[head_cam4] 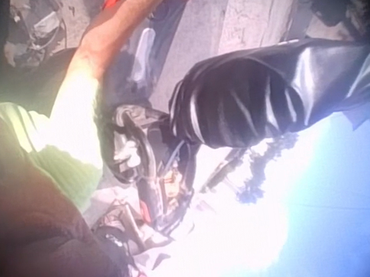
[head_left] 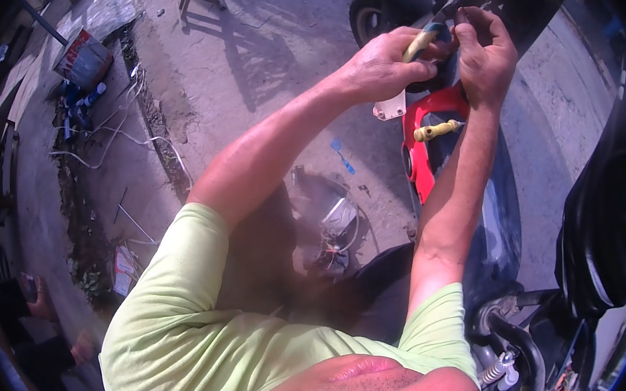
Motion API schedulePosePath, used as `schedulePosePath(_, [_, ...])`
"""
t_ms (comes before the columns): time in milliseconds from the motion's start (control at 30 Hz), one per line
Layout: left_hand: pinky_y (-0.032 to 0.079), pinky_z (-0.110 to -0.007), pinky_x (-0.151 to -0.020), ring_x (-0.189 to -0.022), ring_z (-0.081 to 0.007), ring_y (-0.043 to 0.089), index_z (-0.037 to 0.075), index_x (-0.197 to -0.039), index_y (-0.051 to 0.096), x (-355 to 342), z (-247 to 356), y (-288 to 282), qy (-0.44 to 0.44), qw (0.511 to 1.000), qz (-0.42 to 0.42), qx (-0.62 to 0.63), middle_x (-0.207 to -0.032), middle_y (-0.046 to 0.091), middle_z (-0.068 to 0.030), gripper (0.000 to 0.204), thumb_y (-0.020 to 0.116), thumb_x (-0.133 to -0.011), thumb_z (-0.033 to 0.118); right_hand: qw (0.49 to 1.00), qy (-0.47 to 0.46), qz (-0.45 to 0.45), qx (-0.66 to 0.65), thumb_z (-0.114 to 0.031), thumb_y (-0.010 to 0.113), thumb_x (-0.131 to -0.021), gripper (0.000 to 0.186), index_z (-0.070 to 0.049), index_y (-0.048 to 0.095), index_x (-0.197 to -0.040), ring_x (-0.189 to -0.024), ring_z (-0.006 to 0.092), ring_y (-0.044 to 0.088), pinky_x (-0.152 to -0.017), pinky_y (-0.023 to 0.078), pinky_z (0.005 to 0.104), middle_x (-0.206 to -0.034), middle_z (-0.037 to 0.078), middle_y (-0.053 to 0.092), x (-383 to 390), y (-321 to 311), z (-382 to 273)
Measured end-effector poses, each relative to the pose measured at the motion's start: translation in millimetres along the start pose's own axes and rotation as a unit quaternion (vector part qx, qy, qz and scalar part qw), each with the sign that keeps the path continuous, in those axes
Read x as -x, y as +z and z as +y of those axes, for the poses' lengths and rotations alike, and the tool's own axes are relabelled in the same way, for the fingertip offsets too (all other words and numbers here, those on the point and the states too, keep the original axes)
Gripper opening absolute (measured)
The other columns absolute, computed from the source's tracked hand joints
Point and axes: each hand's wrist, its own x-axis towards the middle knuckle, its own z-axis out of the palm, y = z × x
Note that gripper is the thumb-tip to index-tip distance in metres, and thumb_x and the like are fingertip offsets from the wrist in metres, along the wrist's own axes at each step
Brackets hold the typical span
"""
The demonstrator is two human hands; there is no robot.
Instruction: The person works on the handlebars and internal wiring of an electric scooter, stripping wires with a tool, connecting electrical components, and checking the wiring under the seat.
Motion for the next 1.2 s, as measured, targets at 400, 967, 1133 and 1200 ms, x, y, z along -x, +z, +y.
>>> schedulePosePath(400, [0.053, -0.041, -0.094, -0.109, -0.0318, 0.067, 0.001, -0.113, 0.073, 0.0, -5.2, -6.3, 0.049, 0.955, 0.065, -0.285, -0.126, 0.064, -0.0170, 0.034, 0.072, -0.093, 0.029, 0.990, -0.008, -0.013, 0.141, -0.014, 0.075, -0.091, 0.021, -0.004, 0.074, -0.109, -0.089, 0.0169, 0.075, -0.084, 0.058, 0.0288, -0.097, 0.009, 0.078, -1.3, 0.2, 4.1])
schedulePosePath(967, [0.052, -0.043, -0.097, -0.114, -0.0363, 0.065, 0.002, -0.121, 0.069, 3.6, -2.5, -13.8, 0.042, 0.947, 0.023, -0.316, -0.129, 0.062, -0.0178, 0.034, 0.069, -0.094, 0.024, 0.996, 0.054, -0.014, 0.066, -0.008, 0.076, -0.093, 0.016, -0.002, 0.076, -0.108, -0.084, 0.0122, 0.075, -0.077, 0.060, 0.0256, -0.089, 0.006, 0.079, 1.0, -3.3, -4.5])
schedulePosePath(1133, [0.052, -0.042, -0.097, -0.112, -0.0335, 0.065, 0.001, -0.118, 0.068, -1.8, 1.3, -15.9, 0.022, 0.980, -0.039, -0.192, -0.127, 0.062, -0.0172, 0.032, 0.071, -0.093, 0.021, 0.993, 0.073, -0.068, 0.065, -0.007, 0.074, -0.095, 0.014, -0.001, 0.075, -0.108, -0.085, 0.0124, 0.075, -0.077, 0.061, 0.0261, -0.092, 0.006, 0.078, -11.9, -18.7, -13.4])
schedulePosePath(1200, [0.052, -0.041, -0.097, -0.111, -0.0331, 0.065, 0.000, -0.117, 0.068, -3.2, 3.8, -14.6, 0.023, 0.981, -0.033, -0.191, -0.123, 0.063, -0.0172, 0.032, 0.071, -0.092, 0.020, 0.990, 0.082, -0.089, 0.069, -0.007, 0.073, -0.095, 0.014, 0.000, 0.074, -0.107, -0.084, 0.0123, 0.075, -0.077, 0.061, 0.0259, -0.093, 0.006, 0.078, -18.3, -22.2, -21.8])
